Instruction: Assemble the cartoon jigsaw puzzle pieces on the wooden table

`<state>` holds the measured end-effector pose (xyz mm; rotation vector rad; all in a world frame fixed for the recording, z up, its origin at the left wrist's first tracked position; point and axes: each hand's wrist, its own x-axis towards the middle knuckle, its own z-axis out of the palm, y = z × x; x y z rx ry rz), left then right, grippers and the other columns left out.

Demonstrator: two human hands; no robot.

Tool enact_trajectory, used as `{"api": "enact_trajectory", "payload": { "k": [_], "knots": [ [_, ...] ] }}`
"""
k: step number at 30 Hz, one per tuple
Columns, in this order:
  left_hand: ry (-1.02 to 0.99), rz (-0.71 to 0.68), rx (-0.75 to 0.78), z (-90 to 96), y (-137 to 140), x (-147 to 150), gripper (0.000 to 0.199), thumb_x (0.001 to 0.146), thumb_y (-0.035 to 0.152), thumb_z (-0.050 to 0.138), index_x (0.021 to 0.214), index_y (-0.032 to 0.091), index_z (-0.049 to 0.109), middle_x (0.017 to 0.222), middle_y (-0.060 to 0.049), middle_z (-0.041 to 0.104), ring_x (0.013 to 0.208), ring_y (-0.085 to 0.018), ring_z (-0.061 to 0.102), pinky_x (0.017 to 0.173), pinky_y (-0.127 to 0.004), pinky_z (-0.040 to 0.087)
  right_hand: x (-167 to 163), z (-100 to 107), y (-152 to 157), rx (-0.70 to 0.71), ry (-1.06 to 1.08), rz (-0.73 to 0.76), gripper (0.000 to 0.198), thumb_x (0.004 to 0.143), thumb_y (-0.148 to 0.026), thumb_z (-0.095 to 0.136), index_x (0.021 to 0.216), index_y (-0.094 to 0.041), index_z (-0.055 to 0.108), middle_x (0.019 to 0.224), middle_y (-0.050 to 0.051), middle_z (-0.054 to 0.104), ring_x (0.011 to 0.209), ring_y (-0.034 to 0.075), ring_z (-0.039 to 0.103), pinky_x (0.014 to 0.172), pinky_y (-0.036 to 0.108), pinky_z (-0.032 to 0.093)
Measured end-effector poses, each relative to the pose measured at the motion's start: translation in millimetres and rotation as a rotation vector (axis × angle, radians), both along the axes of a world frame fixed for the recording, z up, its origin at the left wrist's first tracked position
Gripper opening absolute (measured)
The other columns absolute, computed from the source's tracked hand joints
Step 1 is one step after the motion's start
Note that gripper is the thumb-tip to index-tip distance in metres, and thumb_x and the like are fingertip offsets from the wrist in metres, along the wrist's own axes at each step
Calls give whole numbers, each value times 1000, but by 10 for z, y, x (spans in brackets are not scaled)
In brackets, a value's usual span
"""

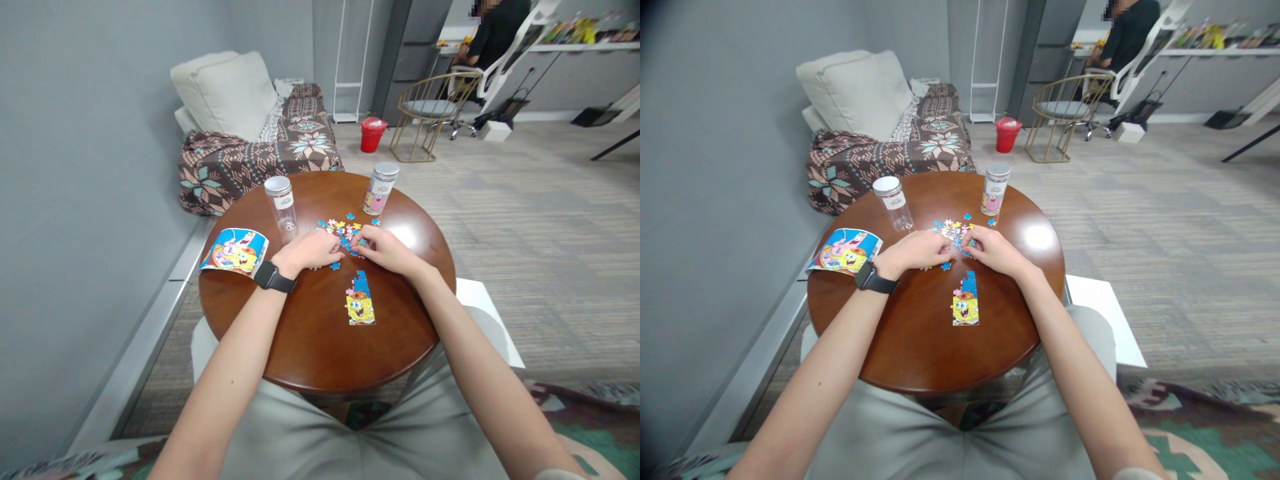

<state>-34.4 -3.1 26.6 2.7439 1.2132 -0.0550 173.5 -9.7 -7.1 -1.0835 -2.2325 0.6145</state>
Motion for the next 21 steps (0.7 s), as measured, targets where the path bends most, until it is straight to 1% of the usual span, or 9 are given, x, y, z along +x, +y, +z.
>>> {"api": "enact_trajectory", "payload": {
  "k": [3,6,9,11,14,15,17,19,21],
  "knots": [
    [-6,-2,5,-29,14,-8,31,89,40,45,76,20,65,73,-5,66,68,-19,60,59,-27,34,12,-26,25,87,10,49,16,84,-18,52,85,-18,68,88,6,64,79,17,59,74,29,46],
    [-10,4,4,-49,21,-17,29,89,41,45,84,21,65,78,-5,68,72,-19,61,60,-27,35,29,-58,45,92,32,70,23,83,-12,49,89,-20,70,92,6,68,86,18,62,80,32,47],
    [-38,14,12,-62,28,-21,30,89,46,46,91,21,63,82,-4,68,74,-19,61,58,-27,33,39,-70,47,42,37,18,23,81,-11,53,94,-19,70,91,4,71,82,17,63,77,30,49],
    [-56,6,4,-64,32,-20,35,85,54,50,89,22,63,81,-3,67,74,-19,60,56,-27,31,40,-63,45,13,24,0,19,80,-14,57,93,-19,70,88,4,71,76,17,63,72,29,49],
    [-59,-15,-41,-47,28,-13,44,74,65,59,81,22,63,74,-1,65,71,-19,59,54,-26,29,38,-47,46,54,24,53,14,82,-16,59,85,-20,72,85,4,70,77,17,62,73,29,49],
    [-54,-15,-52,-39,24,-11,44,73,65,60,79,22,63,72,-1,64,69,-19,58,54,-26,30,37,-43,48,82,32,73,15,82,-16,58,84,-20,72,86,4,69,79,17,62,75,30,49],
    [-36,-21,-46,-27,13,-9,41,82,59,52,78,21,64,69,-2,64,65,-18,58,55,-27,31,34,-39,49,128,50,91,18,84,-16,56,84,-21,73,88,5,67,82,17,62,77,31,49],
    [-6,-59,19,-26,7,-10,36,93,41,40,81,18,65,71,-5,66,65,-19,58,59,-28,33,31,-35,44,150,52,76,19,84,-16,55,86,-21,73,86,5,64,80,17,60,74,30,49],
    [30,-104,99,-35,8,-9,36,95,25,33,85,15,67,76,-9,68,70,-20,60,63,-29,35,26,-29,32,147,44,50,18,84,-18,55,88,-20,72,82,5,62,75,16,59,70,29,48]
  ]
}}
